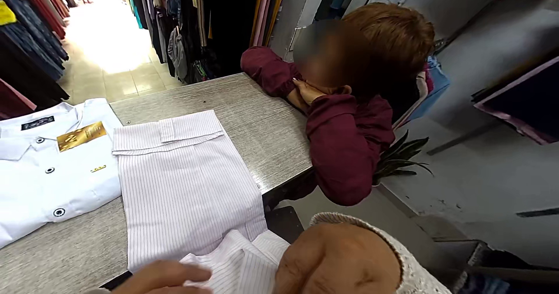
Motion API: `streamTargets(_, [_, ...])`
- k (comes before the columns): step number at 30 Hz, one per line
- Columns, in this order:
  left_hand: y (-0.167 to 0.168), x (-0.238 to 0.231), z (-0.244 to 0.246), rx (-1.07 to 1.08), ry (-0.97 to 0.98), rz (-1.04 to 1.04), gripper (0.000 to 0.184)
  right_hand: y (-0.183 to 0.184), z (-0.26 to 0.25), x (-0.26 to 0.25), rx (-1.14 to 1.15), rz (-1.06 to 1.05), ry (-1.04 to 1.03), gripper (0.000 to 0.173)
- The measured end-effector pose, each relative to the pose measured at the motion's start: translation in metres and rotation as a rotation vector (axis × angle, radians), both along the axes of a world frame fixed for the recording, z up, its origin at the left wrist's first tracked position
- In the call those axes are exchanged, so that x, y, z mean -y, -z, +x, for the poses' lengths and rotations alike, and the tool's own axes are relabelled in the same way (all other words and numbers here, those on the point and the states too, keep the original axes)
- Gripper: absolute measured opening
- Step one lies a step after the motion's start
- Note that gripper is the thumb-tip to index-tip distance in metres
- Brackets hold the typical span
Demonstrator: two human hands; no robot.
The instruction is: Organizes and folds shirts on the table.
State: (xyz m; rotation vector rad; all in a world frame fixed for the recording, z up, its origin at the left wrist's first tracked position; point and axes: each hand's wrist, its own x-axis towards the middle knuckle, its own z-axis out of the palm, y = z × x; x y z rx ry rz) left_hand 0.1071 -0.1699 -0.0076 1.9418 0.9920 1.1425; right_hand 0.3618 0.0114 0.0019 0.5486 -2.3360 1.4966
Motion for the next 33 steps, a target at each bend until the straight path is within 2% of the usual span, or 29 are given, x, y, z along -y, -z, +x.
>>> streamTargets(3, [0.004, -0.016, 0.020, -0.003, 0.121, -0.016, 0.063, -0.004, -0.004, 0.008, 0.002, -0.002, 0.112, 0.030])
streamTargets(5, [0.007, -0.015, 0.030, -0.005, 0.109, -0.042, 0.078, -0.006, -0.007, 0.011, 0.031, -0.028, 0.126, 0.030])
streamTargets(6, [0.011, -0.014, 0.033, 0.004, 0.091, -0.031, 0.075, -0.007, -0.007, 0.012, 0.060, -0.037, 0.128, 0.032])
streamTargets(9, [0.021, -0.004, 0.039, 0.007, -0.112, 0.099, 0.033, -0.008, -0.001, 0.012, 0.162, -0.025, 0.128, 0.052])
streamTargets(11, [0.022, 0.005, 0.040, -0.056, -0.287, 0.176, 0.030, -0.010, 0.004, 0.012, 0.213, -0.002, 0.126, 0.061])
streamTargets(13, [0.023, 0.011, 0.038, -0.093, -0.376, 0.195, 0.028, -0.012, 0.008, 0.012, 0.229, 0.028, 0.126, 0.061])
streamTargets(16, [0.026, 0.014, 0.036, -0.021, -0.305, 0.148, 0.029, -0.009, 0.011, 0.009, 0.163, 0.035, 0.114, 0.053])
streamTargets(20, [0.032, 0.014, 0.040, 0.144, -0.235, 0.041, 0.013, -0.005, 0.016, 0.004, 0.049, 0.103, 0.173, 0.036])
streamTargets(23, [0.022, 0.010, 0.043, 0.145, -0.251, -0.006, 0.011, -0.008, 0.010, 0.006, -0.014, 0.128, 0.183, 0.024])
streamTargets(24, [0.022, 0.010, 0.044, 0.120, -0.272, -0.008, 0.014, -0.013, 0.007, 0.010, -0.011, 0.159, 0.170, 0.023])
streamTargets(27, [0.024, 0.012, 0.047, 0.029, -0.350, 0.024, 0.026, -0.022, -0.008, 0.018, -0.148, 0.445, 0.170, 0.024])
streamTargets(29, [0.023, 0.014, 0.047, -0.012, -0.321, 0.022, 0.029, -0.026, -0.012, 0.019, -0.151, 0.605, 0.198, 0.023])
streamTargets(31, [0.025, 0.014, 0.045, 0.034, -0.235, 0.033, 0.024, -0.030, -0.006, 0.018, -0.135, 0.675, 0.257, 0.019])
streamTargets(33, [0.030, 0.014, 0.045, 0.105, -0.170, 0.066, 0.022, -0.033, 0.010, 0.013, -0.106, 0.628, 0.258, 0.019])
